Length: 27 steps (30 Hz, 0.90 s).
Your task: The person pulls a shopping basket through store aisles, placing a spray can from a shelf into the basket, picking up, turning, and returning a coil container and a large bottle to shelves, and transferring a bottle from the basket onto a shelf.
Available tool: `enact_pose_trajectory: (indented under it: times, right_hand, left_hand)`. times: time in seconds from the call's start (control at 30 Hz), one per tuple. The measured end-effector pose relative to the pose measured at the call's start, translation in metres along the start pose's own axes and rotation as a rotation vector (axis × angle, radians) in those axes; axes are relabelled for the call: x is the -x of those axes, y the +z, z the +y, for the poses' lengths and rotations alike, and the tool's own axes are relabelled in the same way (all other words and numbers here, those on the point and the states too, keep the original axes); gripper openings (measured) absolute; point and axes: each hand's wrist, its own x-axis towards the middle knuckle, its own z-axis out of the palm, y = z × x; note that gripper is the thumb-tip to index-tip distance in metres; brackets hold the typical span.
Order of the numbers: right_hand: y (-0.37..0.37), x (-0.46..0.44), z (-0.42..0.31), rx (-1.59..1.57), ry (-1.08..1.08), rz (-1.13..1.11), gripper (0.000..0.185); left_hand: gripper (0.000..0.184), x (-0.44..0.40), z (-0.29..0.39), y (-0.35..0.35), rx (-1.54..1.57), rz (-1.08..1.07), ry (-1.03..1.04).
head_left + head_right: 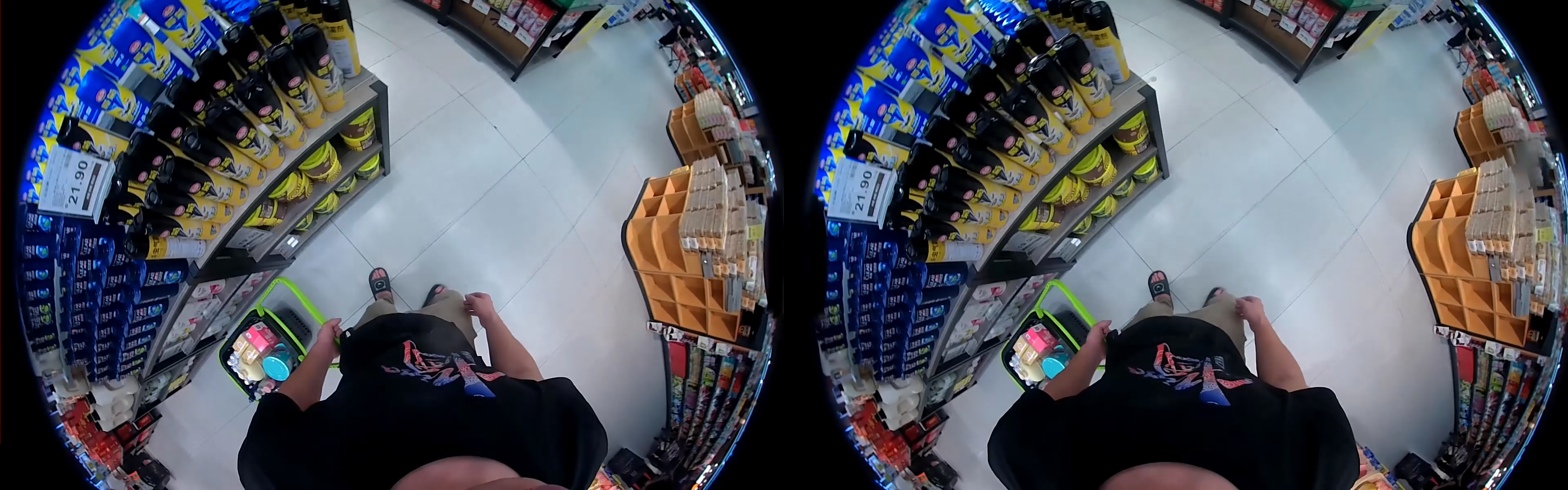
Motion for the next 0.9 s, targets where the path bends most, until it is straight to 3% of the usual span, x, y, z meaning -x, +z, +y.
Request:
enact_pose_trajectory:
  times: [0.2,0.3,0.6,0.77,0.9]
  right_hand:
    - [-0.054,-0.02,0.014,-0.147,0.033,0.044,0.029]
    - [-0.101,-0.05,-0.011,-0.192,0.001,0.042,0.029]
    - [-0.265,-0.088,-0.062,-0.071,0.052,0.029,0.035]
    - [-0.32,-0.084,-0.065,-0.168,0.061,0.112,0.041]
    - [-0.342,-0.1,-0.039,-0.109,0.127,0.041,0.039]
  left_hand:
    - [0.033,0.01,-0.01,0.054,0.031,-0.042,0.071]
    - [0.035,0.027,-0.011,0.098,0.011,0.064,0.13]
    - [0.035,0.021,-0.024,0.218,0.095,0.165,0.275]
    - [0.03,0.014,-0.029,0.277,0.159,0.067,0.356]
    - [0.031,0.026,-0.03,0.332,0.177,0.035,0.377]
